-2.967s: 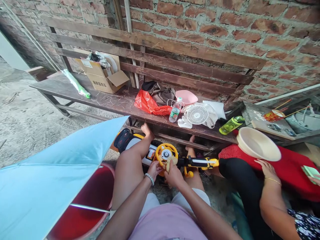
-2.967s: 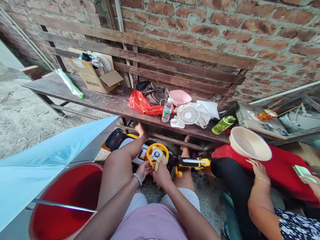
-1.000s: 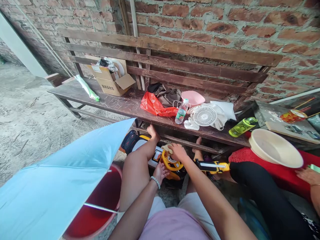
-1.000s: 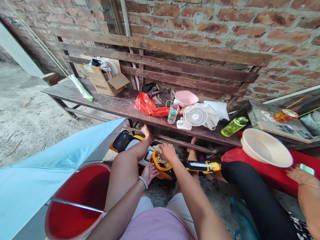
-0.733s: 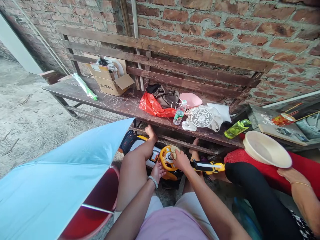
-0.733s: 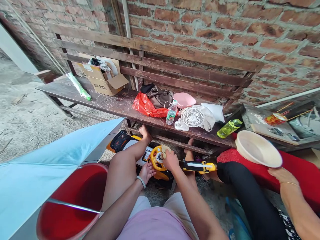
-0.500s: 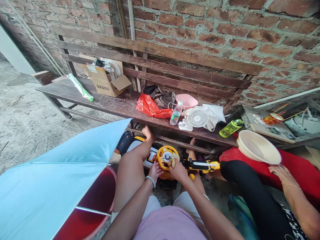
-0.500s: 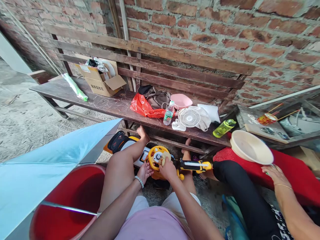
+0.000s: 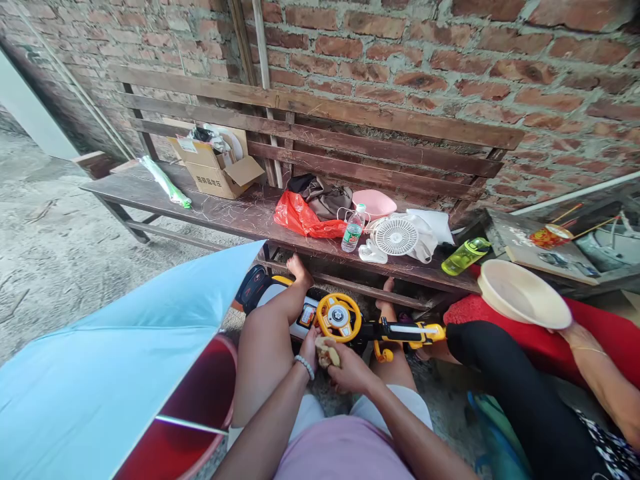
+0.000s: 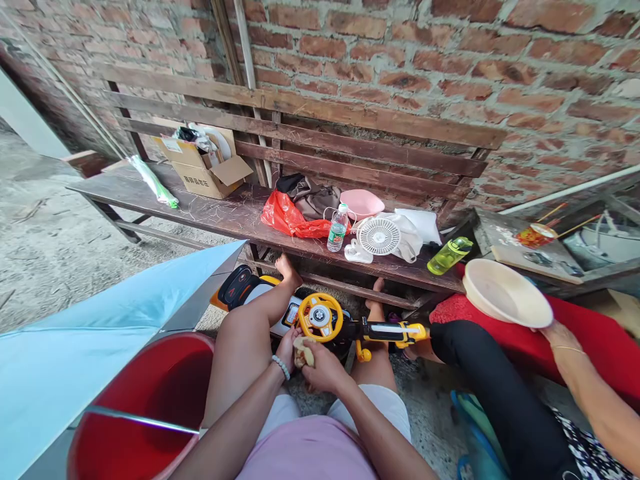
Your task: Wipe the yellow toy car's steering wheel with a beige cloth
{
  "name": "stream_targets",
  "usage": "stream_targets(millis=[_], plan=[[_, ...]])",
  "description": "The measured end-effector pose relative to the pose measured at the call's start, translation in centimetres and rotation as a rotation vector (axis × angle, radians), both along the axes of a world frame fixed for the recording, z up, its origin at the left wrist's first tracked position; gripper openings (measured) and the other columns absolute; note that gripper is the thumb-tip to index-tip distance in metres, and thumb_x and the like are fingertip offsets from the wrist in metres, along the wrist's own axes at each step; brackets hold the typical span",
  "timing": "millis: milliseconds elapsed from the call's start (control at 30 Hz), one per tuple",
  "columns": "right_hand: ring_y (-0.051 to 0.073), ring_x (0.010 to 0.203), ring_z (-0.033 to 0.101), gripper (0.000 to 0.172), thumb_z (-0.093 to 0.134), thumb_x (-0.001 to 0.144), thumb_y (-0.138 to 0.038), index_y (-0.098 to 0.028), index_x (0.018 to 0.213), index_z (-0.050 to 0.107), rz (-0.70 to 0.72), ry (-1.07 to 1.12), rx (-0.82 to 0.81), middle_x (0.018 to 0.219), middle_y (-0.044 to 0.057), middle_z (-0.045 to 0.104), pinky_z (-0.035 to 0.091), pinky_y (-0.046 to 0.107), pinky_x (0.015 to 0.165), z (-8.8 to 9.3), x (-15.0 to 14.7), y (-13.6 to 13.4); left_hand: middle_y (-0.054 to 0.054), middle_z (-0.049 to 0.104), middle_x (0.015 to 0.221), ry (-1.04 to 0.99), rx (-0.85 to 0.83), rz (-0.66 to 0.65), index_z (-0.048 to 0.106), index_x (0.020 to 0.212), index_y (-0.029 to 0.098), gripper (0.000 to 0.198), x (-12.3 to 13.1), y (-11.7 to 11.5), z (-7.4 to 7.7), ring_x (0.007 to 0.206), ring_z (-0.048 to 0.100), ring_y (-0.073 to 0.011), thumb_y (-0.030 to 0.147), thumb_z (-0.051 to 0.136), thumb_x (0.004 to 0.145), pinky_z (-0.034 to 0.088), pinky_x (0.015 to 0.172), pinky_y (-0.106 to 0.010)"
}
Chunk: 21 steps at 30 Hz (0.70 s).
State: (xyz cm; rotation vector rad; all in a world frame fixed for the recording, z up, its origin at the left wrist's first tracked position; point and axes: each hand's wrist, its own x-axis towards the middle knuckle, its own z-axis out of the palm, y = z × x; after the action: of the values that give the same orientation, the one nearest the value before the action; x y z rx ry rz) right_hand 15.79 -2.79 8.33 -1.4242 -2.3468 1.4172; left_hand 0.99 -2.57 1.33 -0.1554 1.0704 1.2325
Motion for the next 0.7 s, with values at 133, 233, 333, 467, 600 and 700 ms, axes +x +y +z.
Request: stream_targets(millis=[133,233,333,467,600,700], plan=[[0.028,0.141,0.06,0.08,0.061,0.087,-0.02,-0.025,0.165,0.047,-0.179,-0.09,0.209,0.159,0.011,0.061,0.047,0.041,0.118,2.5,0.9,5.2,-0.012,0.079,0.11,0.009,-0.033,-0.063,0.065,0.134,0.019,0.045,-0.5,-0.4,0.1,0.078,0.072,-0.0199,0.046,0.035,0.114,0.056,0.075,-0.031],[0.03,0.145,0.054,0.075,0.057,0.094,-0.023,-0.026,0.168,0.044,-0.165,-0.269,0.372,0.167,0.012,0.051,0.044,0.04,0.119,4.3,0.2,10.3,-0.011,0.079,0.114,0.032,-0.048,-0.078,0.064,0.133,0.022,0.043,-0.6,-0.4,0.7,0.07,0.068,-0.016,0.044,0.032,0.114,0.053,0.067,-0.026],[0.033,0.148,0.049,0.064,0.054,0.101,-0.03,-0.031,0.164,0.049,-0.063,-0.467,0.352,0.173,0.009,0.042,0.045,0.046,0.116,4.7,-2.7,13.2,-0.012,0.079,0.118,0.049,-0.06,-0.08,0.064,0.132,0.02,0.045,-0.6,-0.4,1.3,0.069,0.067,-0.0153,0.044,0.031,0.114,0.052,0.065,-0.026],[0.037,0.148,0.045,0.053,0.055,0.1,-0.027,-0.024,0.153,0.062,0.15,-0.502,0.394,0.164,0.015,0.053,0.041,0.055,0.117,3.6,-6.9,11.9,-0.012,0.079,0.116,0.02,-0.087,-0.083,0.062,0.137,0.02,0.05,-0.6,-0.5,1.5,0.081,0.075,-0.0188,0.048,0.029,0.114,0.054,0.069,-0.028],[0.042,0.151,0.04,0.044,0.057,0.097,-0.022,-0.018,0.138,0.072,0.435,-0.392,0.494,0.161,0.018,0.055,0.037,0.062,0.12,2.2,-7.4,7.7,-0.013,0.08,0.115,-0.017,-0.125,-0.043,0.059,0.146,0.019,0.055,-0.6,-0.5,1.6,0.098,0.078,-0.0245,0.051,0.029,0.114,0.06,0.079,-0.033],[0.041,0.151,0.042,0.047,0.055,0.097,-0.019,-0.02,0.142,0.07,0.499,-0.353,0.48,0.165,0.015,0.053,0.039,0.063,0.119,0.9,-5.0,4.5,-0.014,0.08,0.121,-0.059,-0.087,-0.017,0.056,0.151,0.018,0.057,-0.4,-0.3,2.1,0.108,0.078,-0.0263,0.047,0.025,0.114,0.062,0.087,-0.037]])
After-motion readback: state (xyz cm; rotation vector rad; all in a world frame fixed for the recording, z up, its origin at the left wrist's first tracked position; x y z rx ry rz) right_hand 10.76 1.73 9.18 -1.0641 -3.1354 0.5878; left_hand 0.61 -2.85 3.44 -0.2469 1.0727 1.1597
